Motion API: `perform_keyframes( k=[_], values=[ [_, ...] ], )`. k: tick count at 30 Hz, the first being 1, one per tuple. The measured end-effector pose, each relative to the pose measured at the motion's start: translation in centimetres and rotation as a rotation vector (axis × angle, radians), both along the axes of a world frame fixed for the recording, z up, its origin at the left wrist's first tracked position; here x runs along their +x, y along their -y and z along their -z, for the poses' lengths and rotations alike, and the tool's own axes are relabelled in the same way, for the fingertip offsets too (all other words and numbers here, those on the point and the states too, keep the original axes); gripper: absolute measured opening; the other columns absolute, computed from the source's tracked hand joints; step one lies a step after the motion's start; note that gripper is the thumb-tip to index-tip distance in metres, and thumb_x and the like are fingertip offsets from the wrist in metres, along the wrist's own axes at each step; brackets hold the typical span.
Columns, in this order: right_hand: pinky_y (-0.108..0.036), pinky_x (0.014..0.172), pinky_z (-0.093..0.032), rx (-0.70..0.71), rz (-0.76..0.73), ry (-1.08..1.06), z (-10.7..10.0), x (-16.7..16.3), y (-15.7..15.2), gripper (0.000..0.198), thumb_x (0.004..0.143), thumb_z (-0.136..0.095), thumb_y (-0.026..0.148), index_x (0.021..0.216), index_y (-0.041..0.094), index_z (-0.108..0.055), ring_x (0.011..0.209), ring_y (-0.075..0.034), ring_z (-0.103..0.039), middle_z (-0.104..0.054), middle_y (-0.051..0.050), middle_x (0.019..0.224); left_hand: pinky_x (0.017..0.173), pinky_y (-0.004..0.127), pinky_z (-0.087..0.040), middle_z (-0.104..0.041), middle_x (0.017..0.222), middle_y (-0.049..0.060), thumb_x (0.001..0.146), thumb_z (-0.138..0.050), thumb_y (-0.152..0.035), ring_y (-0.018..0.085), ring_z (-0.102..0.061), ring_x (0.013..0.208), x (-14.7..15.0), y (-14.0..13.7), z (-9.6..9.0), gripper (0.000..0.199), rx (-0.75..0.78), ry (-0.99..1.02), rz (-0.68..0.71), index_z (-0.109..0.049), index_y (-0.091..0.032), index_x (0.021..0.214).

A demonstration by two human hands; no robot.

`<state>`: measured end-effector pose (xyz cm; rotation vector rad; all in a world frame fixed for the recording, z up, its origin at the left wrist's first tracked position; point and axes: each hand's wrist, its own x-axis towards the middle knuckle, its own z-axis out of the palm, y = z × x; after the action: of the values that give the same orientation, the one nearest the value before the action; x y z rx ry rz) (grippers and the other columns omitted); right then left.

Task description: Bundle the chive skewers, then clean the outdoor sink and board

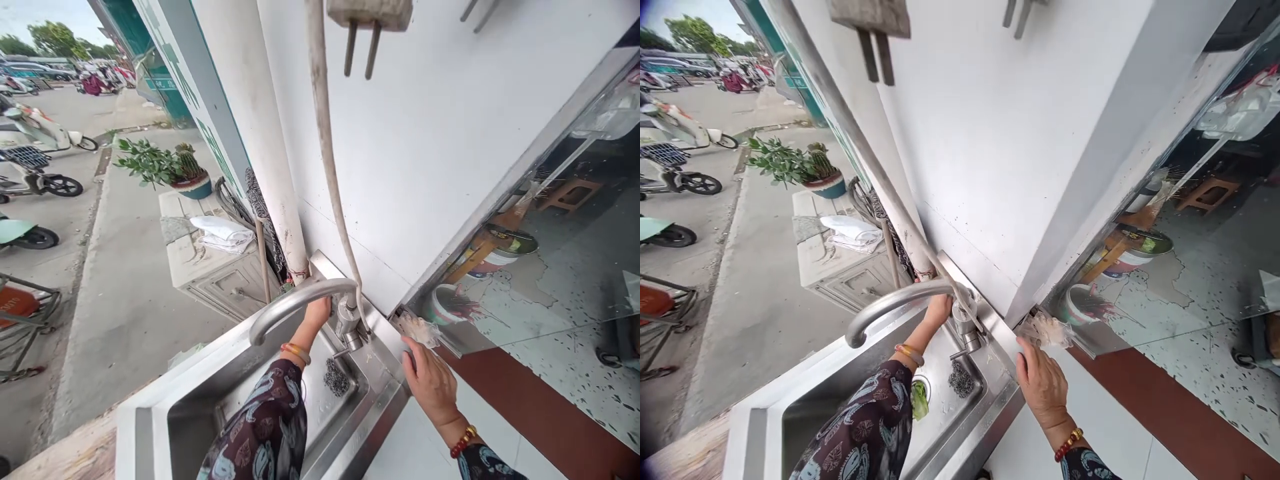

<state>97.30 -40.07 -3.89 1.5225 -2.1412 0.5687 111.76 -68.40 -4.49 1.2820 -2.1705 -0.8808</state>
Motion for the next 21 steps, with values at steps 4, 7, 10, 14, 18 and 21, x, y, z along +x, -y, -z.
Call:
perform_keyframes(
  k=[4, 7, 10, 14, 18, 21],
  values=[
    [-0.028, 0.069, -0.048, -0.013, -0.022, 0.014, 0.2, 0.1, -0.3, 0.027, 0.102, -0.045, 0.025, 0.121, 0.017, -0.063, 0.078, -0.018, -0.072, -0.077, -0.008, 0.099, 0.074, 0.035, -0.053, -0.064, 0.073, 0.005, 0.078, -0.058, -0.022, 0.021, -0.063, 0.073, 6.5, -7.6, 1.3, 0.009, 0.179, -0.074, -0.098, -0.057, -0.02, 0.07],
    [-0.029, 0.067, -0.049, 0.006, -0.045, 0.072, 0.1, 0.1, -0.8, 0.029, 0.102, -0.044, 0.028, 0.122, 0.017, -0.062, 0.08, -0.02, -0.072, -0.077, -0.01, 0.104, 0.059, 0.032, -0.05, -0.061, 0.065, 0.002, 0.086, -0.051, -0.044, 0.017, -0.057, 0.058, 11.2, -12.5, 0.6, 0.029, 0.321, -0.223, -0.248, -0.055, -0.019, 0.072],
    [-0.033, 0.07, -0.052, 0.046, -0.103, 0.168, -0.3, -0.2, -1.8, 0.032, 0.102, -0.044, 0.031, 0.125, 0.017, -0.06, 0.086, -0.024, -0.072, -0.075, -0.011, 0.107, 0.057, 0.028, -0.047, -0.062, 0.068, 0.002, 0.083, -0.056, -0.056, 0.016, -0.055, 0.06, 15.2, -15.6, -3.2, 0.038, 0.453, -0.58, -0.408, -0.057, -0.018, 0.078],
    [-0.041, 0.079, -0.056, 0.03, -0.234, 0.317, -1.5, -1.2, -2.3, 0.038, 0.101, -0.043, 0.04, 0.131, 0.02, -0.055, 0.105, -0.029, -0.067, -0.069, -0.014, 0.119, 0.068, 0.028, -0.049, -0.066, 0.085, 0.003, 0.088, -0.056, -0.051, 0.016, -0.057, 0.073, 17.8, -15.6, -12.0, 0.032, 0.165, -0.731, -0.502, -0.06, -0.019, 0.088],
    [-0.043, 0.077, -0.057, -0.024, -0.294, 0.4, -3.6, -0.9, -1.3, 0.043, 0.1, -0.046, 0.041, 0.138, 0.023, -0.049, 0.101, -0.029, -0.068, -0.066, -0.015, 0.119, 0.09, 0.034, -0.048, -0.064, 0.101, 0.008, 0.093, -0.051, -0.046, 0.02, -0.059, 0.097, 15.7, -12.5, -19.3, 0.027, -0.299, -0.623, -0.33, -0.06, -0.02, 0.091],
    [-0.038, 0.07, -0.059, -0.044, -0.358, 0.433, -5.2, 0.5, -0.5, 0.041, 0.1, -0.047, 0.037, 0.14, 0.028, -0.047, 0.096, -0.027, -0.07, -0.066, -0.013, 0.119, 0.085, 0.033, -0.047, -0.062, 0.096, 0.007, 0.095, -0.045, -0.047, 0.02, -0.058, 0.091, 13.4, -10.4, -21.0, 0.029, -0.423, -0.507, -0.201, -0.056, -0.021, 0.089]
  ],
)
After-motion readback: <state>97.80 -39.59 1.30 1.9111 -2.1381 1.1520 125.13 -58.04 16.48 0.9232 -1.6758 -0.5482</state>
